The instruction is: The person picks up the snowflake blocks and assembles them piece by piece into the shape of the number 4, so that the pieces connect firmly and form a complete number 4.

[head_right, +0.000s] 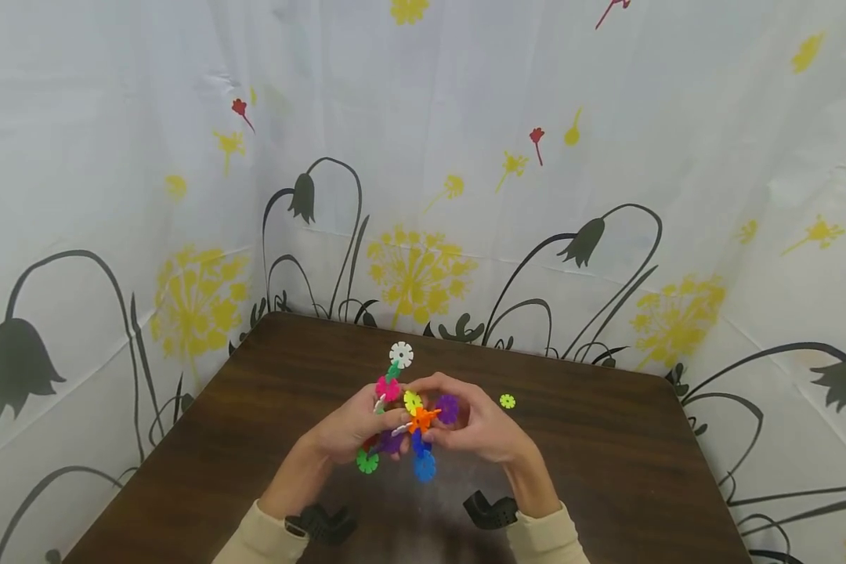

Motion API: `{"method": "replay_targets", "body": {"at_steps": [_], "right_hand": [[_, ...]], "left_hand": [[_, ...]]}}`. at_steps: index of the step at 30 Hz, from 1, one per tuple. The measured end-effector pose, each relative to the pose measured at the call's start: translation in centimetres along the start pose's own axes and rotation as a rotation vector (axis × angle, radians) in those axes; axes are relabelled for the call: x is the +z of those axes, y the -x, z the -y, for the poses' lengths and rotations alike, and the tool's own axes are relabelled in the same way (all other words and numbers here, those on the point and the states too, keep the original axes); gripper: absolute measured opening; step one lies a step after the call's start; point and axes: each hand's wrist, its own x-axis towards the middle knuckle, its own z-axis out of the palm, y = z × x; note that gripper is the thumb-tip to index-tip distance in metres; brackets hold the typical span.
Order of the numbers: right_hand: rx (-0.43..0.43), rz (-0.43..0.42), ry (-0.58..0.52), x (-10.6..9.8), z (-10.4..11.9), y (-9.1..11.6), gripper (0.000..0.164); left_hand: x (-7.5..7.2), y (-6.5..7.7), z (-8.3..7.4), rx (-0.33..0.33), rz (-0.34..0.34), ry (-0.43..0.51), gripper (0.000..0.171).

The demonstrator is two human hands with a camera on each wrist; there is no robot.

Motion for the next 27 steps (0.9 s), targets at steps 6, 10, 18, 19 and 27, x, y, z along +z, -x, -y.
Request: {"method": "replay_targets", "body": {"at_steps": [6,10,18,19,27], "right_hand": [[0.099,-0.019,0.06,-0.5,0.3,0.4,0.053],[0.139,-0.071,0.049,-0.8,0.0,0.9,0.054],[0.111,-0.232,-0.03,-2.2,-2.3,2.4,0.035],[0.141,-0.273,-0.016,-2.4,-2.7,2.7,0.032],[0.505,-0.61,0.135,-5.7,-7.5,6.4,0.027]], "left_hand": [[-0.5,-0.2,-0.4,-0.059,0.008,0.03,0.027],[-0.8,-0.4,-0.4,-0.09,-0.035,0.025,0.019],[-1.4,-0.9,-0.5,-0.126,-0.22,-0.041,0.019],[-1.6,-1.0,-0.5,-0.129,-0.248,-0.046,0.018],[-2.6,-1.0,-0.3,-0.175,-0.391,-0.045,0.022]]}}
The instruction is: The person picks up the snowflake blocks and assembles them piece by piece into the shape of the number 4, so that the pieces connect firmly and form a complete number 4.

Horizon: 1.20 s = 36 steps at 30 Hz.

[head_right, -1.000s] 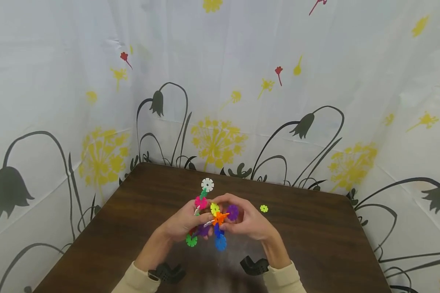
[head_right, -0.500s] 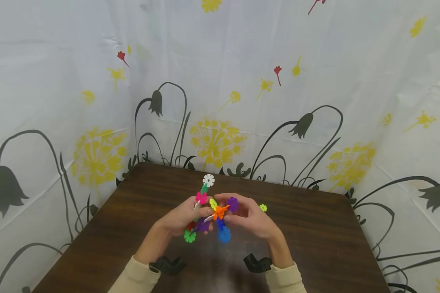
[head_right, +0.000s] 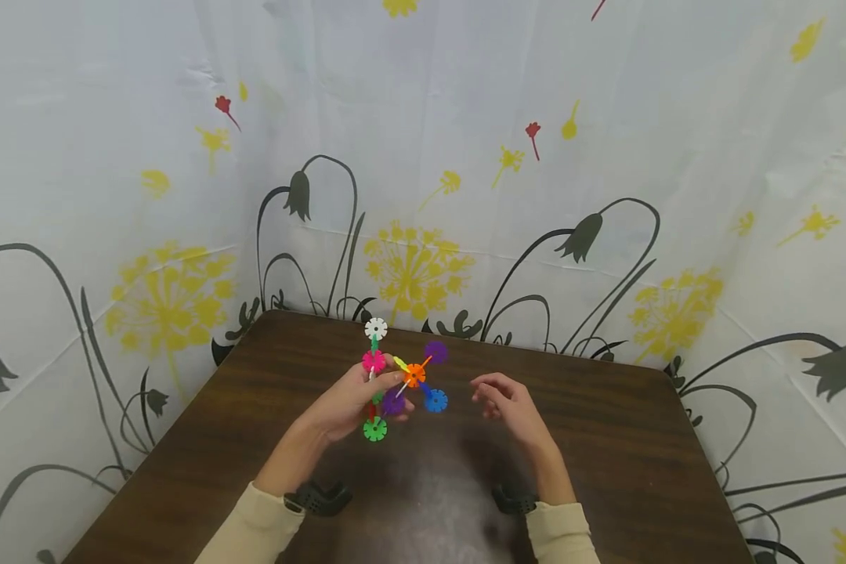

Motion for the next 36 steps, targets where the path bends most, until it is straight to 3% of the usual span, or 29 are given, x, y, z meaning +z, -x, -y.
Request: {"method": "replay_targets", "body": {"at_steps": [5,9,15,23,29,36], "right_hand": [[0.141,-0.136,0.045,-2.4,-1.8,0.0,0.035],[0.195,-0.219,0.166,-3.8,-2.9,-0.2,0.037],[0.193,-0.189,0.423,-5.0,-5.4,-1.5,0.03],[0.288,-0.163,0.674,-5.1,-6.4,-3.2,0.048],[0.324,-0.197,0.716,-5.0,-6.4,-3.6,0.037],[0.28,-0.214,0.602,-5.3,-6.8,-3.9,0.023]], "left_hand": [[-0.2,-0.1,0.3,-0.022,0.0,0.02,0.023],[-0.4,-0.2,0.4,-0.034,-0.007,0.027,0.029],[-0.4,-0.1,0.2,-0.044,-0.021,0.001,0.028],[0.2,0.0,-0.3,-0.058,-0.018,-0.051,0.029],[0.4,0.0,-0.5,-0.055,-0.003,-0.091,0.033],[0.6,-0.2,-0.6,-0.033,0.011,-0.184,0.026]]}}
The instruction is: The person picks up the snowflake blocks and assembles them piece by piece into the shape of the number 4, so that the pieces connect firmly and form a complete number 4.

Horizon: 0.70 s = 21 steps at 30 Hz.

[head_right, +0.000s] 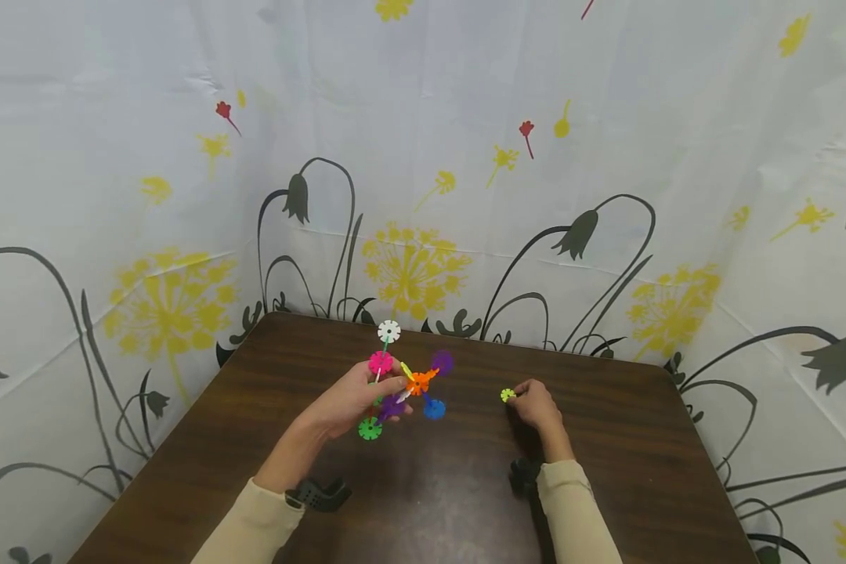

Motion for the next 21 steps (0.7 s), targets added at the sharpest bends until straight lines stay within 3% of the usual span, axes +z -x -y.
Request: {"method": "replay_targets", "body": {"at_steps": [7,12,17,21], "right_hand": [[0.011,0.02,-0.122,-0.1,-0.5,0.1,0.013],[0.009,0.058,-0.209,-0.6,0.1,1.0,0.015],[-0.062,0.108,-0.336,-1.8,1.5,1.9,0.021],[-0.156,0.08,-0.401,-3.3,4.0,2.4,0.021]], "left_hand": [[0.2,0.2,-0.7,-0.005,-0.003,-0.052,0.025],[0.0,0.3,-1.2,0.017,0.009,-0.104,0.028],[-0.2,0.5,-1.5,0.021,0.02,-0.134,0.028],[-0.3,0.5,-1.6,0.036,0.023,-0.18,0.027]]}}
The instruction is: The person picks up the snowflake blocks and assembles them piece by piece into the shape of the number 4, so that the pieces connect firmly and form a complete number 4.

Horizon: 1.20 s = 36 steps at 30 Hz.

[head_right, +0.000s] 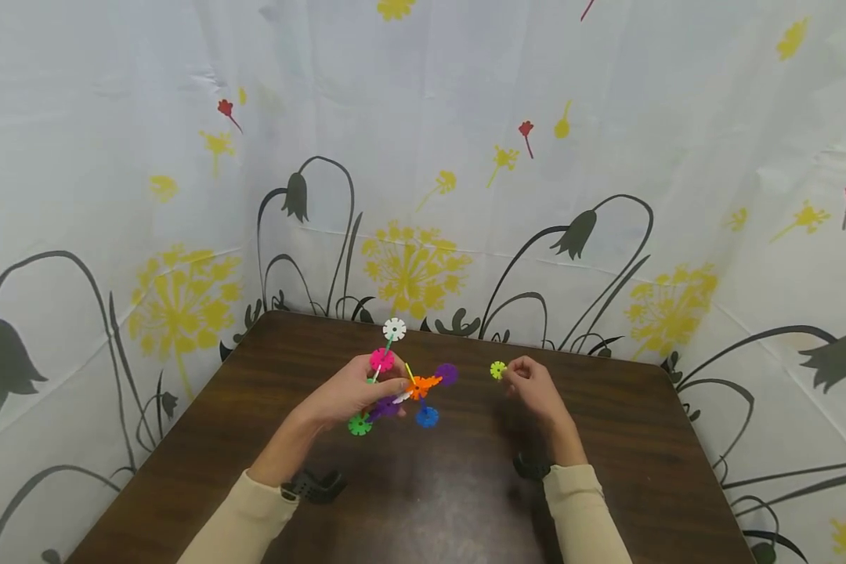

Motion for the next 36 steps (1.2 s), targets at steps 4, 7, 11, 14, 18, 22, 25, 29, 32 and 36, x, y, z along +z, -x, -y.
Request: {"method": "replay_targets", "body": {"at_steps": [4,7,11,14,18,22,25,29,32,36], "right_hand": [[-0.141,-0.008,-0.024,-0.2,4.4,0.7,0.025],[-0.248,0.001,-0.018,0.1,7.7,1.5,0.025],[-0.355,0.007,-0.003,1.0,11.3,2.5,0.021],[-0.419,0.028,-0.002,2.1,13.0,3.0,0.016],[-0.473,0.079,0.009,3.5,14.3,3.9,0.013],[-0.513,0.09,0.048,4.5,15.1,4.6,0.011],[-0.544,0.08,0.08,5.1,15.6,4.8,0.01],[-0.555,0.096,0.098,5.8,15.8,4.8,0.01],[-0.551,0.125,0.108,6.2,15.6,4.8,0.012],[-0.552,0.155,0.132,6.3,15.6,4.8,0.017]], "left_hand": [[-0.1,-0.3,-0.5,0.01,0.008,-0.024,0.025],[-0.1,-0.5,-1.0,0.017,0.019,-0.027,0.024],[-0.2,-0.6,-1.6,0.033,0.027,-0.052,0.024],[-0.1,-0.7,-1.9,0.045,0.036,-0.085,0.023],[0.2,-0.8,-2.3,0.053,0.053,-0.118,0.022],[0.3,-0.9,-2.5,0.048,0.06,-0.128,0.021],[0.2,-0.9,-2.7,0.047,0.056,-0.148,0.02],[0.1,-0.9,-2.6,0.047,0.066,-0.176,0.02],[0.0,-0.9,-2.4,0.044,0.085,-0.196,0.022],[0.0,-0.9,-2.2,0.051,0.095,-0.217,0.021]]}}
